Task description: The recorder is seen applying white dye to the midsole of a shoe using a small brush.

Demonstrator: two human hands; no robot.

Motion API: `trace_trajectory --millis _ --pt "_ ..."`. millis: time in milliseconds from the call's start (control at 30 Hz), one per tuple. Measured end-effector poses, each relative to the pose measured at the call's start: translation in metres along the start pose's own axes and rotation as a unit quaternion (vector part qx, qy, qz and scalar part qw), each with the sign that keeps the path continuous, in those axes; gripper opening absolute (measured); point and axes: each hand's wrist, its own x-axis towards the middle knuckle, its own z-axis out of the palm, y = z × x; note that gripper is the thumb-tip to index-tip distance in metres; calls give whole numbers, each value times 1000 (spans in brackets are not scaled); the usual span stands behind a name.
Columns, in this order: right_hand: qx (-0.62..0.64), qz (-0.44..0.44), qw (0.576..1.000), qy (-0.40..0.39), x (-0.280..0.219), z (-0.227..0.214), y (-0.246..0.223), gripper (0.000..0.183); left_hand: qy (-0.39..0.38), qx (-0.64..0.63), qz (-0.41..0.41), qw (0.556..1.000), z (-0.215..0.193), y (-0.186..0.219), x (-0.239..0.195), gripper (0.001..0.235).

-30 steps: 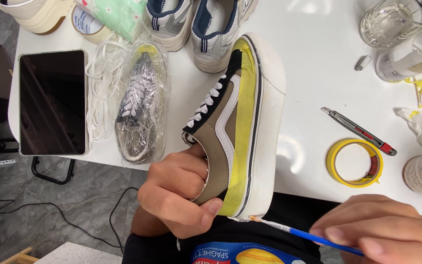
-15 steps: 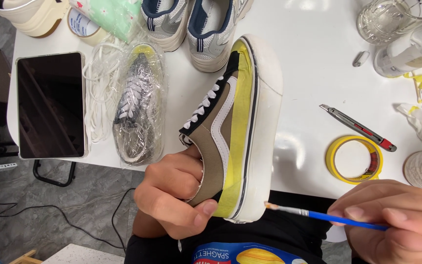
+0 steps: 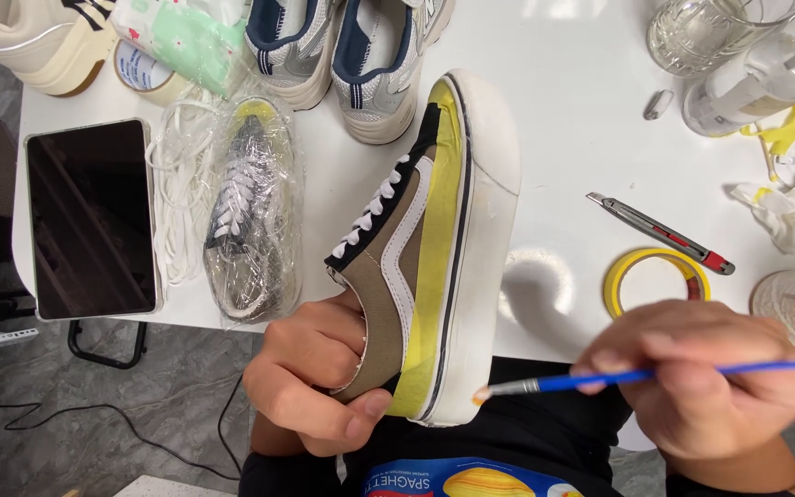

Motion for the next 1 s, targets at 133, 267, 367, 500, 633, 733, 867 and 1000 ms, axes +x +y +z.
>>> trace_trajectory --millis 133,267,367,500,633,733,867,1000 --pt "-73 3 997 14 13 0 16 24 -10 -6 13 1000 -1 1 1 29" --pt "-99 -23 992 70 13 -8 27 30 -12 2 11 1000 -3 -1 -6 29" --pt "-50 -54 995 62 -1 -16 32 33 -7 13 13 1000 -4 0 -7 29" --pt "-80 -6 996 35 30 11 24 27 7 21 7 1000 -8 5 -12 29" --pt "-201 -37 979 -22 68 23 25 14 20 41 26 999 -22 12 -21 29" --pt "-397 -62 904 -146 102 41 39 13 38 82 36 995 -23 16 -27 28" --pt "-446 -72 864 -223 127 48 81 12 64 129 42 989 -27 15 -36 29" --pt "-462 -55 850 -248 129 45 97 11 56 111 51 991 -33 16 -41 31"
